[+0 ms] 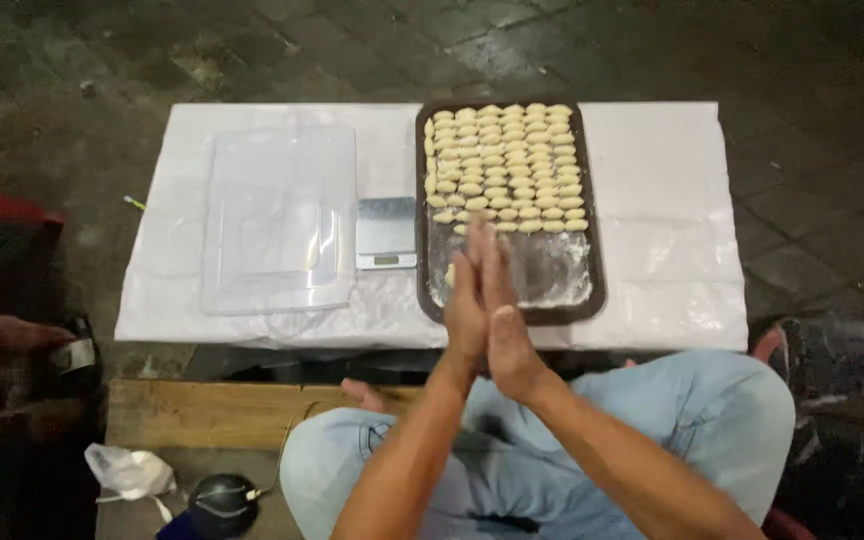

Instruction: The person sits on the floor and shapes small pieces of dough into oval forms by hand. They roll the dough between their palms and place the shaped pieces onto a baking tray that already contains many similar items.

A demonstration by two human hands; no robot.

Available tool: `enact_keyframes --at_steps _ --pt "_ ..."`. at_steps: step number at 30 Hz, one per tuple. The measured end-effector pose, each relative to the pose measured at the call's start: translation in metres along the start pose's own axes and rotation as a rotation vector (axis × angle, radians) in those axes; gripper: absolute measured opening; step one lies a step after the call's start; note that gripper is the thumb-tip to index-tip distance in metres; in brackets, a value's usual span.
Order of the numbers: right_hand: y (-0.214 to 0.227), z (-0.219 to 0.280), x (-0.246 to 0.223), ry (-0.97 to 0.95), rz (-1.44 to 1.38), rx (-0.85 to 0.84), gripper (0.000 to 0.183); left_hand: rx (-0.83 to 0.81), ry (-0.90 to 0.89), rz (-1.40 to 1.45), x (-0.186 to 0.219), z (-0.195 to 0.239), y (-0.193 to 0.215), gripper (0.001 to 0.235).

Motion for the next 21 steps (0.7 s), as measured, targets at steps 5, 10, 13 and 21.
enact_keyframes --at_steps 5,10,13,21 --pt "-0.006 -0.031 -0.001 0.146 0.1 -0.04 0.069 -0.409 -0.691 0.345 -0.044 0.014 -0.014 0.06" --pt "0.007 -0.043 0.0 0.18 0.164 -0.045 0.066 -0.192 -0.862 0.097 -0.034 -0.024 -0.001 0.051" --pt "0.007 -0.041 0.0 0.192 0.187 -0.045 0.065 -0.057 -0.636 0.031 -0.043 -0.011 0.001 0.054" --pt "-0.029 -0.024 -0.066 -0.029 -0.124 0.079 0.064 -0.148 -0.5 0.159 -0.086 -0.036 -0.014 0.066"
Point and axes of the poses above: each hand's wrist, its own z-axis away from the middle knuckle, its own y-axis out of the back of the hand, x = y × z, the point moved 1 cm from there along -z, towards the middle knuckle, and after that the axes turned 2 degrees about x, right-handed, at the moved point
